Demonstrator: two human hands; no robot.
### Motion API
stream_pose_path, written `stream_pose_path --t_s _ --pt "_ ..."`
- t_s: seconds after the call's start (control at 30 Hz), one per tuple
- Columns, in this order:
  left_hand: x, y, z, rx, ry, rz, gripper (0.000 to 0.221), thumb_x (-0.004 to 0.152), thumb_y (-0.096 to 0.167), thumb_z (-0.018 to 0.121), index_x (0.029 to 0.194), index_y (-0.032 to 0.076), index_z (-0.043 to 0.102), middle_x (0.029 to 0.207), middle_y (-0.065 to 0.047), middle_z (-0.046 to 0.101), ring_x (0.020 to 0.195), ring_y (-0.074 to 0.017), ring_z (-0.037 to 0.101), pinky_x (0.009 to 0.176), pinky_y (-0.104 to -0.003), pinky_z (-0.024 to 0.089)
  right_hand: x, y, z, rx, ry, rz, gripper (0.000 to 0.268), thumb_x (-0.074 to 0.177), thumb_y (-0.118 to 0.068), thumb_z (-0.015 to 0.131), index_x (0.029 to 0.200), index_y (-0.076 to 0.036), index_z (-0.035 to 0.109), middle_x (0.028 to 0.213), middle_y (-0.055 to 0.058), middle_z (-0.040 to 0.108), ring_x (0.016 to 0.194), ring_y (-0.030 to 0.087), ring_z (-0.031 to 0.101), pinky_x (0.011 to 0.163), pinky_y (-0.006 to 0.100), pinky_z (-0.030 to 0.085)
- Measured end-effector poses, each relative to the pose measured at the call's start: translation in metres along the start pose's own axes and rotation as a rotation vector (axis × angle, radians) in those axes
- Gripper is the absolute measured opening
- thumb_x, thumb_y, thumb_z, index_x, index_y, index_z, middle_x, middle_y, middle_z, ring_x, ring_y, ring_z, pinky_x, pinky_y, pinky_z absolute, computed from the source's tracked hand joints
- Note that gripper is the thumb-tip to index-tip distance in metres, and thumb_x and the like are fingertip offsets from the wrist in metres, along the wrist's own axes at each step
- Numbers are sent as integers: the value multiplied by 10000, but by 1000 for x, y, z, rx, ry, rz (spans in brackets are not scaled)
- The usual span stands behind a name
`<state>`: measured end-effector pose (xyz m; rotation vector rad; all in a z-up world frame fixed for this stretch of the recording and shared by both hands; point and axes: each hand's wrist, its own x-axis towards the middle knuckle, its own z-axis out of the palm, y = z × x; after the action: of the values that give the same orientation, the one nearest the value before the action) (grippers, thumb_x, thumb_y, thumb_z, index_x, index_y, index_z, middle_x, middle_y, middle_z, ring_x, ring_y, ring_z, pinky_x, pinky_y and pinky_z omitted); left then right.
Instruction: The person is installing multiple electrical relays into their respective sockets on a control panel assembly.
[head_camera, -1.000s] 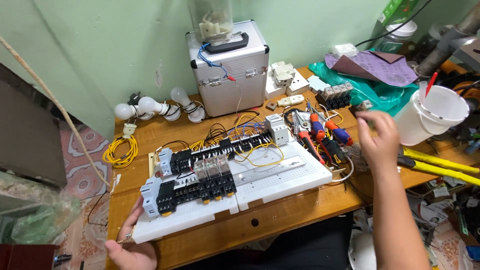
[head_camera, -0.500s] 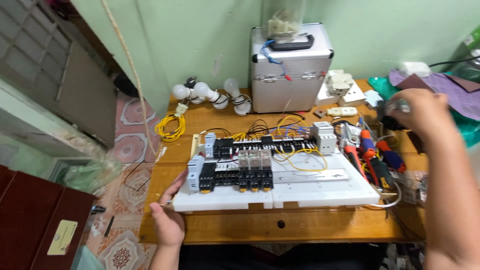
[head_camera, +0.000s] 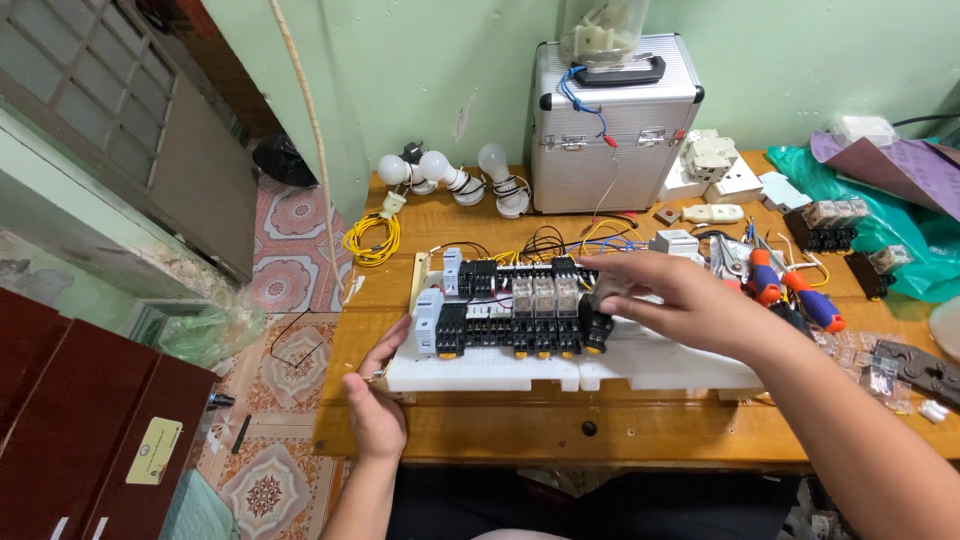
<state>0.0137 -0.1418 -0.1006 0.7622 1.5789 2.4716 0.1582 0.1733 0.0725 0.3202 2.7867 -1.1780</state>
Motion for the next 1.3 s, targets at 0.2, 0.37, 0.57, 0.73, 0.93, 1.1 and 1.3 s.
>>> stream_pose_path --t_s 0.2,0.37,0.57,0.73,0.93,1.1,1.3 --pt "2 -1 2 143 53 14 959 1002 719 137 1267 -34 668 1400 -239 624 1368 -323 533 1141 -431 394 6 1 13 256 37 -28 613 827 -49 787 1391 5 554 1021 223 745 1058 361 757 1031 525 558" --pt "-1 8 4 160 40 40 884 1035 650 148 1279 -22 667 1397 -223 632 1372 -316 531 1155 -430 383 7 8 34 200 181 -27 451 889 -71 743 1322 -14 630 1057 219 741 1086 378 745 999 493 577" --pt "-6 30 3 377 128 277 620 1083 455 265 1310 -5 612 1409 -179 581 1361 -327 499 1179 -460 348 -16 -17 44 162 252 -38 425 944 -99 687 1362 -50 629 1106 232 726 1105 389 723 972 502 582" --pt "-1 75 46 759 67 906 329 933 255 634 1185 52 694 1281 -131 610 1266 -367 546 1137 -512 404 -24 -12 50 237 281 -62 400 1017 -50 555 1413 -6 593 1172 282 680 1151 402 669 1006 523 540" --pt "27 45 126 1180 -682 937 1017 808 795 620 1568 160 390 1573 -101 458 1508 -302 360 1267 -643 86 -22 6 60 159 352 -186 479 978 19 620 1451 10 547 1172 256 670 1137 367 670 986 532 537" --pt "57 21 155 1348 -930 706 1287 628 678 843 1597 50 275 1519 -194 496 1452 -346 451 1237 -723 22 -31 -3 60 274 315 -116 337 988 -56 626 1317 17 628 1185 243 705 1115 318 685 992 480 542" --pt "50 20 157 1333 -902 656 1195 584 537 797 1564 54 314 1473 -184 499 1461 -348 430 1218 -737 -31 -16 8 62 284 233 -142 405 949 47 548 1341 -38 603 1232 154 683 1165 271 624 1052 499 489"
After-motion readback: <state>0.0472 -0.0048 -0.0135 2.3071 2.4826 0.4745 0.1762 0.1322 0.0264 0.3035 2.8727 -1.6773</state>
